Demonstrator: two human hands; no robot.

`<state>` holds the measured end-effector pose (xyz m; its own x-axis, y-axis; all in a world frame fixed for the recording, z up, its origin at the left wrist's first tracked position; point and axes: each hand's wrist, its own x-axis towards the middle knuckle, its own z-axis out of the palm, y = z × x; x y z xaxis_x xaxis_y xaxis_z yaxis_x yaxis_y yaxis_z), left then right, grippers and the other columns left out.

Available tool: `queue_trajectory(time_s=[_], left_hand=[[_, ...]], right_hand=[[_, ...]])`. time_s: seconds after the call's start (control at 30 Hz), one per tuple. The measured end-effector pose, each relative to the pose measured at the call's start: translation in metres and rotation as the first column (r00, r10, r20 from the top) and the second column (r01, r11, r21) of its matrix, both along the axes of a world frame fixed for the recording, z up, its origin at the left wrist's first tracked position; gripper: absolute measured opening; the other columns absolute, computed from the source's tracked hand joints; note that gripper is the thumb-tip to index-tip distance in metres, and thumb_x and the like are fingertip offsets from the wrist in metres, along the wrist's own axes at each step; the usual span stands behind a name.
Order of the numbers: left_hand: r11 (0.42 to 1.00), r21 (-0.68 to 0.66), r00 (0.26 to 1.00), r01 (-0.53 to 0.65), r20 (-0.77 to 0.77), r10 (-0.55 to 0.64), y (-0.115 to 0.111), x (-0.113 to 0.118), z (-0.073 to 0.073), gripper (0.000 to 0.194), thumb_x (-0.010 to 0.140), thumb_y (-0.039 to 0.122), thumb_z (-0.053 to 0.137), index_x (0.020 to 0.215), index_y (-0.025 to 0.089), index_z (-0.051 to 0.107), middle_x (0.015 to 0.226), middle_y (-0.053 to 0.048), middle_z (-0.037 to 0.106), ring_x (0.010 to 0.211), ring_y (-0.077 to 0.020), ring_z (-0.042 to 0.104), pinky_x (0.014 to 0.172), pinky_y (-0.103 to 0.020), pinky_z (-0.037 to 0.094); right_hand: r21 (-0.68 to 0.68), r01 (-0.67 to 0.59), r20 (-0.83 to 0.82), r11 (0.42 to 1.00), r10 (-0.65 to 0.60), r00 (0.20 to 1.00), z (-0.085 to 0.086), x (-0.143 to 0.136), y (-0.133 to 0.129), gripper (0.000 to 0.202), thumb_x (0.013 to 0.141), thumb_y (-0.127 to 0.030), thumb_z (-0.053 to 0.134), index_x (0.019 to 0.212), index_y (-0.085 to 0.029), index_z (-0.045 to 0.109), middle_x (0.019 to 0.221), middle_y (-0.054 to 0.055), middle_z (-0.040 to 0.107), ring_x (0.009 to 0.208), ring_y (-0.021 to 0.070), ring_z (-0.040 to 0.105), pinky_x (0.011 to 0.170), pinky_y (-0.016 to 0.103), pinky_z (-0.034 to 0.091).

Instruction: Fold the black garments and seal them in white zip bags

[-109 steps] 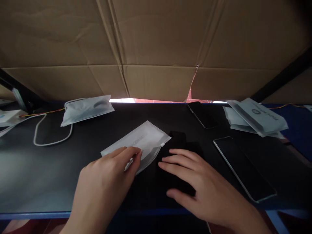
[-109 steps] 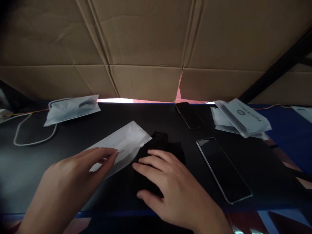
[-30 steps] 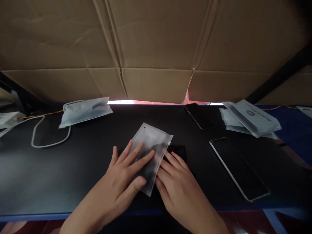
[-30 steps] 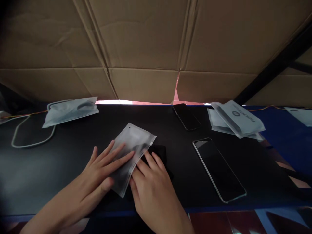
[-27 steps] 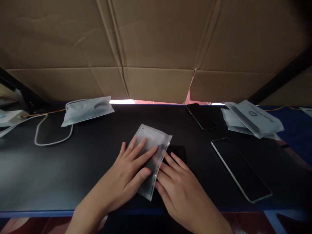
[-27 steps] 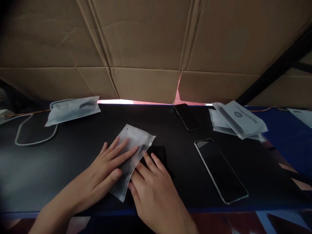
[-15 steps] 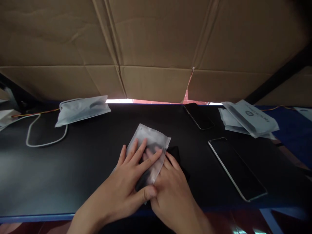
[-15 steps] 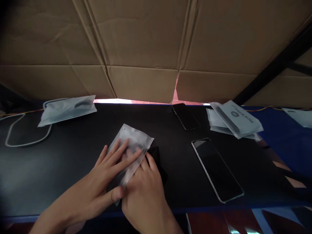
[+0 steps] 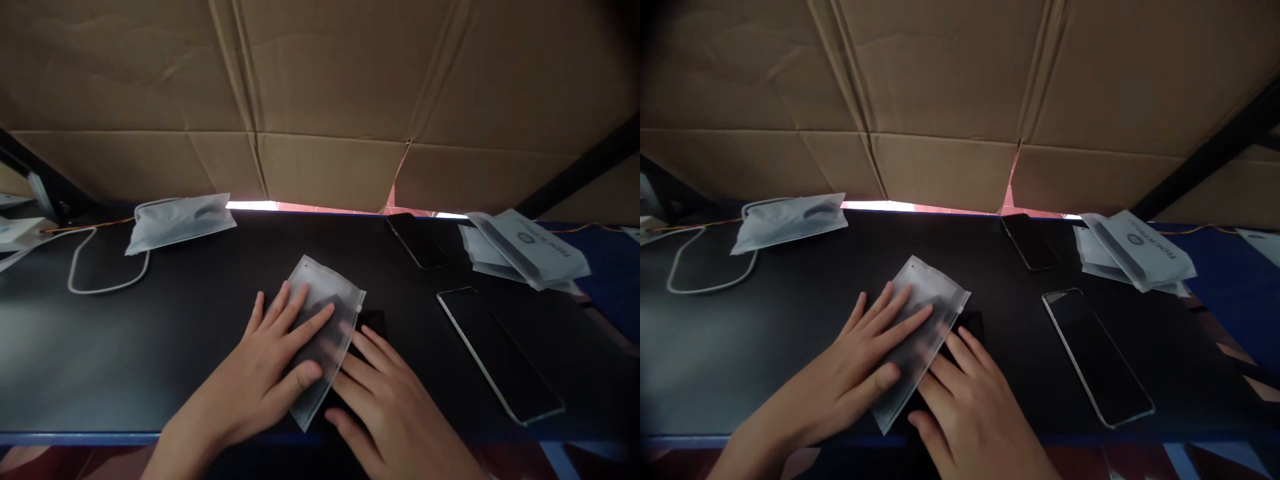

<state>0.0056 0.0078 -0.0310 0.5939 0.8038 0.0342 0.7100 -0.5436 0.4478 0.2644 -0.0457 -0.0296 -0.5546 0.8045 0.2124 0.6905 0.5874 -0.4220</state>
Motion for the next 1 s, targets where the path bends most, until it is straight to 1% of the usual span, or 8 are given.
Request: queue_trajectory(time_s=[0.3,0.4,0.5,0.63,0.7,0.8,0.9,1.0], left_hand=[[0.999,-0.031,0.999,0.040,0.038,-0.039,-0.013,0.006,0.007,0.082,0.102,0.084,0.045,0.173,0.047,0.028,0.186,-0.005,0.014,0.169,-0.0484,0.013,0.126,-0.085,0.011],[0.996,0.086,0.999,-0.040,-0.018,0.041,-0.015,0.008,0.005,0.078,0.107,0.070,0.055,0.175,0.046,0.025,0.186,-0.006,0.014,0.168,-0.0513,0.007,0.122,-0.090,0.011],[0.986,0.161,0.999,-0.033,-0.032,0.039,-0.016,0.009,0.002,0.085,0.109,0.057,0.059,0.178,0.040,0.014,0.184,-0.009,0.026,0.168,-0.0456,0.021,0.127,-0.083,0.024],[0.967,0.255,0.999,-0.030,-0.004,0.032,-0.019,0.003,-0.002,0.082,0.109,0.046,0.060,0.178,0.032,0.017,0.177,-0.013,0.043,0.163,-0.0387,0.041,0.123,-0.068,0.047],[0.938,0.339,0.998,-0.070,0.030,0.063,-0.022,0.000,-0.004,0.066,0.108,0.039,0.063,0.168,0.025,0.040,0.173,-0.015,0.049,0.162,-0.0395,0.043,0.125,-0.070,0.045],[0.905,0.414,0.992,-0.094,0.115,0.051,-0.027,0.005,-0.005,0.019,0.105,0.020,0.063,0.123,0.023,0.067,0.145,-0.011,0.070,0.151,-0.0322,0.056,0.133,-0.066,0.035],[0.894,0.441,0.983,-0.079,0.185,-0.005,-0.030,0.021,0.000,0.019,0.103,0.005,0.058,0.105,0.023,0.067,0.113,-0.003,0.076,0.134,-0.0225,0.066,0.139,-0.055,0.026],[0.917,0.398,0.972,-0.034,0.228,-0.063,-0.031,0.036,0.009,0.022,0.103,0.003,0.055,0.110,0.022,0.065,0.109,-0.001,0.076,0.134,-0.0191,0.066,0.141,-0.049,0.020]], right_hand=[[0.047,-0.019,-0.110,0.999,0.024,0.994,-0.015,-0.044,0.011,0.042,0.116,-0.023,0.051,0.157,-0.032,0.061,0.155,-0.005,0.069,0.156,0.0164,0.052,0.140,0.041,0.026],[0.067,0.174,-0.144,0.982,-0.163,0.976,-0.019,-0.054,0.008,0.044,0.114,-0.023,0.055,0.157,-0.027,0.062,0.157,-0.001,0.068,0.155,0.0234,0.055,0.137,0.047,0.036],[0.063,0.327,-0.135,0.943,-0.317,0.939,-0.021,-0.056,0.006,0.049,0.109,-0.017,0.055,0.159,-0.019,0.060,0.163,0.005,0.063,0.156,0.0304,0.054,0.133,0.056,0.041],[0.076,0.162,-0.083,0.984,-0.156,0.984,-0.011,-0.039,0.006,0.052,0.107,-0.010,0.047,0.158,-0.016,0.060,0.165,0.002,0.060,0.159,0.0234,0.050,0.134,0.047,0.041],[0.095,0.070,-0.061,0.993,-0.065,0.996,-0.005,-0.026,0.005,0.050,0.107,-0.011,0.050,0.155,-0.018,0.063,0.165,-0.001,0.060,0.160,0.0211,0.048,0.134,0.042,0.042],[0.091,0.037,-0.031,0.995,-0.034,0.999,-0.002,-0.015,0.002,0.045,0.106,-0.022,0.061,0.151,-0.023,0.066,0.163,-0.005,0.062,0.160,0.0223,0.048,0.134,0.042,0.042],[0.060,0.050,-0.020,0.997,-0.049,0.999,-0.007,-0.019,0.000,0.043,0.105,-0.025,0.063,0.147,-0.024,0.068,0.163,-0.004,0.062,0.159,0.0244,0.050,0.135,0.047,0.040],[0.112,0.149,-0.057,0.982,-0.143,0.988,-0.015,-0.039,0.001,0.048,0.104,-0.021,0.060,0.151,-0.022,0.066,0.161,0.002,0.064,0.157,0.0302,0.053,0.131,0.052,0.046]])
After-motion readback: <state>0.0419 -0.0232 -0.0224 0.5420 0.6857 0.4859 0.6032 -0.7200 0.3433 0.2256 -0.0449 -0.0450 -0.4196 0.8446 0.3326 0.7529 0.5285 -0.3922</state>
